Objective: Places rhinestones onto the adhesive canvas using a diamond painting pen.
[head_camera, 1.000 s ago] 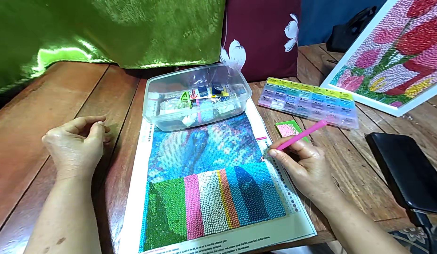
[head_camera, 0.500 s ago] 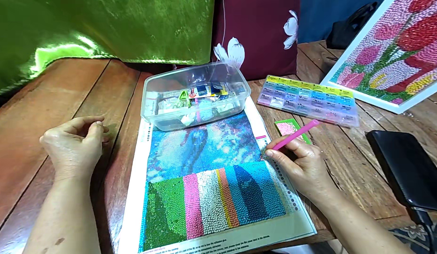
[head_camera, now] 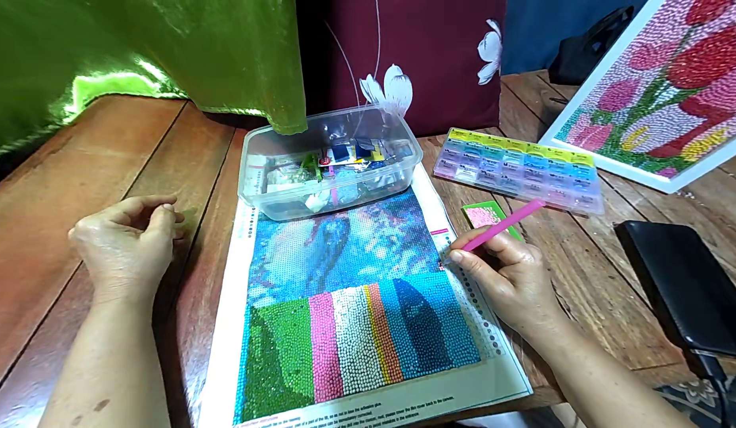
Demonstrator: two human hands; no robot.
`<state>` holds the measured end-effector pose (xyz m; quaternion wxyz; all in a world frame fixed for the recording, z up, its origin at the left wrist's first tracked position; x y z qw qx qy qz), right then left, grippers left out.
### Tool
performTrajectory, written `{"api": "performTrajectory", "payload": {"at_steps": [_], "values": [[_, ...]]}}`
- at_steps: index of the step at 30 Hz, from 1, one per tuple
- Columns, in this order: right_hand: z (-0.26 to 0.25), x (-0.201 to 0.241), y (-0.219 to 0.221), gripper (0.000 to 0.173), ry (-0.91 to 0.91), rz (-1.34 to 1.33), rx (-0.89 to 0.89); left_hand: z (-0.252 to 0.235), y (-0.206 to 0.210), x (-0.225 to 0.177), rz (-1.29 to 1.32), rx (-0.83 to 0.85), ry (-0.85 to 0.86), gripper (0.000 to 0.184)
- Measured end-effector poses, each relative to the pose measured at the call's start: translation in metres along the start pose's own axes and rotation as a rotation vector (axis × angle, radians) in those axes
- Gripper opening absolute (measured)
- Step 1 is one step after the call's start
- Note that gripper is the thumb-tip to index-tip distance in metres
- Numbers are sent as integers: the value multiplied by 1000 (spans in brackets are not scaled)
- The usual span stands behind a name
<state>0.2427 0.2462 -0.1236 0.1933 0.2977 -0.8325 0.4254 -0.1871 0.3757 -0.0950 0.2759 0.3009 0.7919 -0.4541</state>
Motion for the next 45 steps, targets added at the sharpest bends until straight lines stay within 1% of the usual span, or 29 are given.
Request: {"api": "performTrajectory", "payload": {"at_steps": [10,17,23,26,33,45], "values": [[0,4,5,12,-26,65,32,-1,-1,1,-1,-2,16,33],[0,-5,1,11,45,-6,0,-1,-1,1,-6,-9,21,33],[0,0,2,11,-5,28,11,0,1,1,6,17,-24,30],[1,2,4,11,-22,53,30,0,1,0,11,13,-12,31],[1,-4,-3,13,24,50,-27,0,0,-1,21,-9,6,31],[1,-1,0,12,-20,55,-17,0,0,-1,20,-15,6,32]]}}
Point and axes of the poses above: each hand's wrist, its own z-axis away from the middle knuckle, its own y-axis out of the palm, x = y × z, the point moved 10 cm from there along -z, towards the middle knuckle, and after that the axes turned 12 degrees about z, right-handed, at the moved point
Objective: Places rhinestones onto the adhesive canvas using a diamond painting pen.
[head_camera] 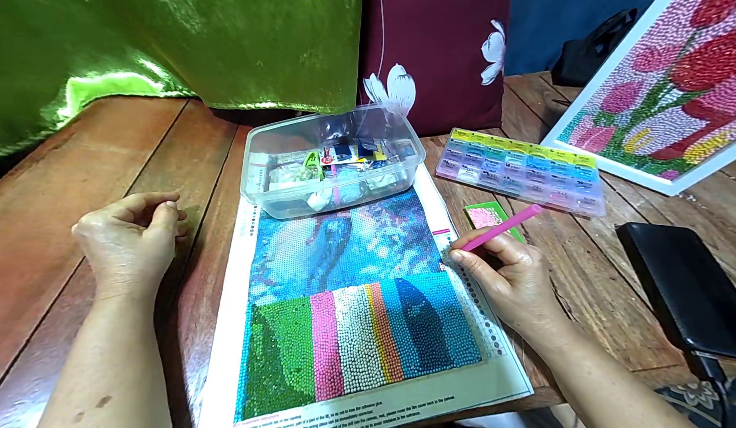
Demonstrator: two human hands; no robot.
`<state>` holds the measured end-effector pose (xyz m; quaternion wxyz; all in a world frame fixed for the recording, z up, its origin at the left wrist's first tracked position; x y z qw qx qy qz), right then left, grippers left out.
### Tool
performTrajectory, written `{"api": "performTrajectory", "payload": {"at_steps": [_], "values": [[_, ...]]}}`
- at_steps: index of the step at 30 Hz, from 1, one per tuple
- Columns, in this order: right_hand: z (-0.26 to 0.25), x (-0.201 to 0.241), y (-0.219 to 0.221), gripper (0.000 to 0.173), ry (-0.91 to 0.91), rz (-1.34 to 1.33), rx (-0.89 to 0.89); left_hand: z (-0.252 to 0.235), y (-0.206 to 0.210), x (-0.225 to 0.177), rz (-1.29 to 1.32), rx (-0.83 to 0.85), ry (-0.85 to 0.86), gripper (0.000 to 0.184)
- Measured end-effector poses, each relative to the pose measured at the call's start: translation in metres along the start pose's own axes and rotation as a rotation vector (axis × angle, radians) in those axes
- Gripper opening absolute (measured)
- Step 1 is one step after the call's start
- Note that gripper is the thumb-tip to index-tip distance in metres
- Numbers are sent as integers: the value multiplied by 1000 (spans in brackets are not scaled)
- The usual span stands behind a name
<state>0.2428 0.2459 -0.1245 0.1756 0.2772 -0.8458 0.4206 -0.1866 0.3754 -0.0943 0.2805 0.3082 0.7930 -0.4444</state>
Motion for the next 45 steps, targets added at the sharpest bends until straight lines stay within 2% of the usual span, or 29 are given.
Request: {"api": "performTrajectory", "payload": {"at_steps": [28,36,45], "values": [[0,5,2,13,-11,-10,20,0,0,-1,-10,6,-4,31],[-20,14,12,20,-73,140,181,-1,1,-3,0,15,-3,32],[-20,10,24,20,-106,63,223,-3,1,1,-3,17,0,31]]}}
Point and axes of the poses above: each hand's wrist, its own z-axis away from the middle knuckle, its own y-axis out of the palm, x = y × z, the point moved 10 cm from there along -z, towards the middle knuckle, and after that the axes turned 12 degrees about z, right-handed, at the moved point
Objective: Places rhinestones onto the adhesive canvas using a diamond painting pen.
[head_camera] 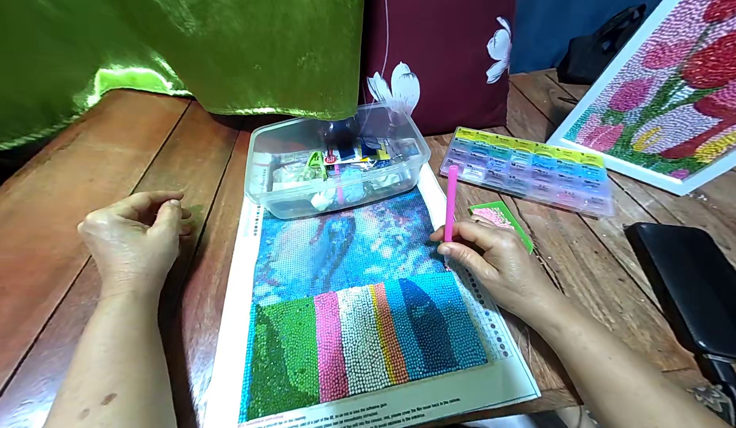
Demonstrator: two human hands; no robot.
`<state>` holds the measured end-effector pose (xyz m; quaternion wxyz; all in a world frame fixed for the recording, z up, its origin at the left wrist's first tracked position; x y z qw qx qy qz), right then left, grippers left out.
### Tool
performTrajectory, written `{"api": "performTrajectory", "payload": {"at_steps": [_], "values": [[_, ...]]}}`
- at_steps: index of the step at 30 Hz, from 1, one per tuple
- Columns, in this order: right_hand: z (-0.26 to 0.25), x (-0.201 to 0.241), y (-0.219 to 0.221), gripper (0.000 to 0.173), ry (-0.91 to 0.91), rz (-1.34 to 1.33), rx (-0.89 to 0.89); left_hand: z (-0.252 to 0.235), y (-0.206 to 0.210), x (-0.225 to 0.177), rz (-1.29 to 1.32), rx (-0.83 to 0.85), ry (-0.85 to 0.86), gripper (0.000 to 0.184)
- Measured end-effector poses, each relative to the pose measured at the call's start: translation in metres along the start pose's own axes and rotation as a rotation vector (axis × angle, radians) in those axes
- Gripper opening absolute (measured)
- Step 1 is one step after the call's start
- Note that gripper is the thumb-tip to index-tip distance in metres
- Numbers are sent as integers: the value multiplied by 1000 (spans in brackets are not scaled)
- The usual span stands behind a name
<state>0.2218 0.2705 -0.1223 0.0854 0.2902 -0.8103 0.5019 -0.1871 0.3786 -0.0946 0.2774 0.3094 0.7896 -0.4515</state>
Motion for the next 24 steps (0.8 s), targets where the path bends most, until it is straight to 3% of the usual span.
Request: {"api": "performTrajectory", "payload": {"at_steps": [24], "values": [[0,0,3,20,-33,-17,-13,0,0,-1,-14,8,18,33]]}}
Point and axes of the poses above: each hand's wrist, its own z-axis away from the middle knuckle, its own y-axis out of the palm, x = y × z, the point moved 10 cm from there along -z, towards the middle knuckle, and after that the axes turned 12 degrees about z, right-handed, at the moved point
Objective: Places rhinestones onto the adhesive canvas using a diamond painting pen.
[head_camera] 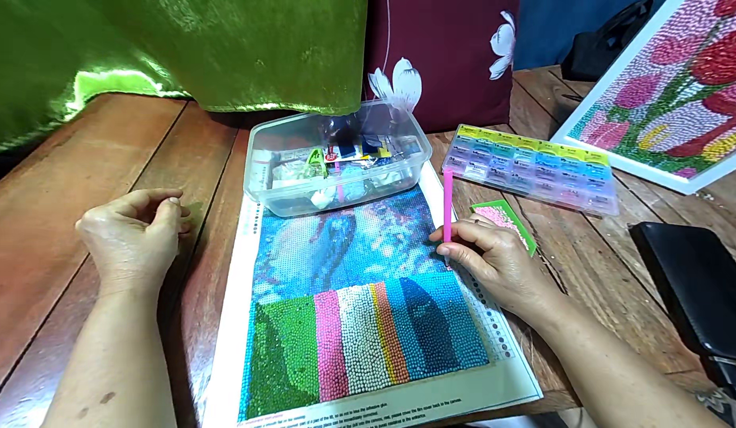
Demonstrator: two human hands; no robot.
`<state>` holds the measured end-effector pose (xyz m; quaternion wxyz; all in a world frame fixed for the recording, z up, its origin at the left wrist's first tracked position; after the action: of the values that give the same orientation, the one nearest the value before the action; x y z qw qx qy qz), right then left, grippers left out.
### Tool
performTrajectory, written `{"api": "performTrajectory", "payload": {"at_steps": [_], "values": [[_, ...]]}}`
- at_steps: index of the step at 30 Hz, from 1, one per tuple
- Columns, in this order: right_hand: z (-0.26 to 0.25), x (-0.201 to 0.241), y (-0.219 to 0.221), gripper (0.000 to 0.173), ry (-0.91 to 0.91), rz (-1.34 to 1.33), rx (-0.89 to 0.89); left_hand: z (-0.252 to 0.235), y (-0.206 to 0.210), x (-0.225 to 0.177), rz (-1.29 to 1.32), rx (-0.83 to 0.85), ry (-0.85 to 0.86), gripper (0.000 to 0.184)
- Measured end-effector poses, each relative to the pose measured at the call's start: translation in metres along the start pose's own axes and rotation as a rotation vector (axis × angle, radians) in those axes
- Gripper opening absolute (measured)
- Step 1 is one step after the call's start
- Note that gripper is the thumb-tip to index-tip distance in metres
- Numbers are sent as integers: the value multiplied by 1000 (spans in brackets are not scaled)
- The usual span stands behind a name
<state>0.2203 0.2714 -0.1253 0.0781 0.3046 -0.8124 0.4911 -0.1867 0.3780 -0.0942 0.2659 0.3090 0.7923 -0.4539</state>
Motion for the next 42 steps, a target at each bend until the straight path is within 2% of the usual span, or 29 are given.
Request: {"api": "performTrajectory", "payload": {"at_steps": [28,35,42], "values": [[0,6,2,21,-75,-2,10,1,0,-1,-2,-4,-9,33],[5,-11,-7,19,67,-149,-36,1,0,0,6,-8,-29,32],[6,-8,-7,19,40,-108,-42,1,0,-1,1,-13,-31,31]]}}
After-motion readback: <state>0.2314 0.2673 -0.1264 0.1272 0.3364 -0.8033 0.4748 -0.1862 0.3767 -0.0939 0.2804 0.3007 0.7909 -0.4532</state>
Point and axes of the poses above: each hand's wrist, its own z-axis away from the middle knuckle, its own y-axis out of the palm, x = y × z, the point moved 10 cm from there along -z, towards the middle knuckle, and after that the axes turned 12 degrees about z, right-handed, at the moved point
